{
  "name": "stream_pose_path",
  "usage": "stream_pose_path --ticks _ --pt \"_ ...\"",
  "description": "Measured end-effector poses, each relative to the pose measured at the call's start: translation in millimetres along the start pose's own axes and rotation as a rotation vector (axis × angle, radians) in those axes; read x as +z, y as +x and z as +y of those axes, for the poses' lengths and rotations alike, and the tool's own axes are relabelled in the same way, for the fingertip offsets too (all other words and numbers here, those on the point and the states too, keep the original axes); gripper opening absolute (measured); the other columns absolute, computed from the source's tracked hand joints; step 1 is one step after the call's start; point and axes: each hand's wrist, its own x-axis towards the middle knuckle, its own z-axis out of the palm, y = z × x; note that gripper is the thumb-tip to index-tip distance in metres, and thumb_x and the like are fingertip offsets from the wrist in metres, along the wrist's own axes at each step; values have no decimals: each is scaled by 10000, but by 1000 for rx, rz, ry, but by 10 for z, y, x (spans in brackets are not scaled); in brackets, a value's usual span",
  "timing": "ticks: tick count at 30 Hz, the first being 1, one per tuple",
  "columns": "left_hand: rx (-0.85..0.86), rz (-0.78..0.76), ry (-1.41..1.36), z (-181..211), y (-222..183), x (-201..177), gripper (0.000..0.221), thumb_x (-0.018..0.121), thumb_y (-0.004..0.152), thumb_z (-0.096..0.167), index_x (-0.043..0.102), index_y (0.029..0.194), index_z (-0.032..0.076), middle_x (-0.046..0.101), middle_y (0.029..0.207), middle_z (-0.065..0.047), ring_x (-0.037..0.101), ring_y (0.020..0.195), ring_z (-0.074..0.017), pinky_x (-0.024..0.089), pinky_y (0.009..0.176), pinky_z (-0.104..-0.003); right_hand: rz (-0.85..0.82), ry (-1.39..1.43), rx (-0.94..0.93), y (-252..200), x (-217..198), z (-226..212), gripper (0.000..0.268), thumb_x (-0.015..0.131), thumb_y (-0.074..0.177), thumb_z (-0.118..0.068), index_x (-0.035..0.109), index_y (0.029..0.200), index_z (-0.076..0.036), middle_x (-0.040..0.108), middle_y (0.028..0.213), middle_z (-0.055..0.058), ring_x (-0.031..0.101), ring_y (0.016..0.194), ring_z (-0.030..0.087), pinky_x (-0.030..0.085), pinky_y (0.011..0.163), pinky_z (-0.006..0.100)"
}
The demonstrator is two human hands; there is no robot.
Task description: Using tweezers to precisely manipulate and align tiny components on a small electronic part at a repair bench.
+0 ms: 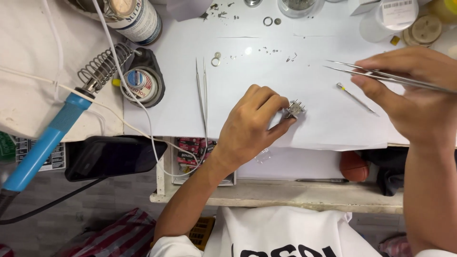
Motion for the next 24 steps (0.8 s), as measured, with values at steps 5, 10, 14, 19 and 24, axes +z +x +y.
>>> stream_pose_path --ticks 5,10,14,19,24 --pt "-21 0 -8 -7 7 7 225 799 923 44 581 975 24 553 904 -92 488 803 -273 451 719 -367 -96 30 -88 404 43 -23 170 915 1078 196 745 1089 196 743 1107 303 708 984 358 555 883 390" --pt "-31 -15 -19 -1 24 -1 204 781 941 71 586 976 20 563 914 -94 504 821 -272 466 732 -364 -145 32 -123 617 70 60 197 956 1035 113 777 1105 159 753 1095 283 692 929 320 524 817 361" --pt "-40 -17 -40 -6 34 -27 176 750 963 60 599 1030 1 593 942 -112 533 850 -278 485 777 -374 -122 99 -196 650 147 69 172 917 1001 155 755 1057 164 748 1061 291 709 923 338 542 811 357" --pt "-61 -21 -46 -6 31 -2 171 725 977 38 607 1087 -18 614 986 -135 556 872 -294 502 802 -388 -38 16 -272 564 144 160 173 947 1029 168 780 1072 185 762 1068 315 731 940 396 556 835 403" --pt "-64 -37 -43 -28 21 2 220 744 958 3 610 1132 -17 622 1007 -132 560 879 -293 511 805 -383 -26 -72 -261 526 213 220 152 957 1054 141 806 1064 155 789 1084 276 751 957 357 557 825 373"
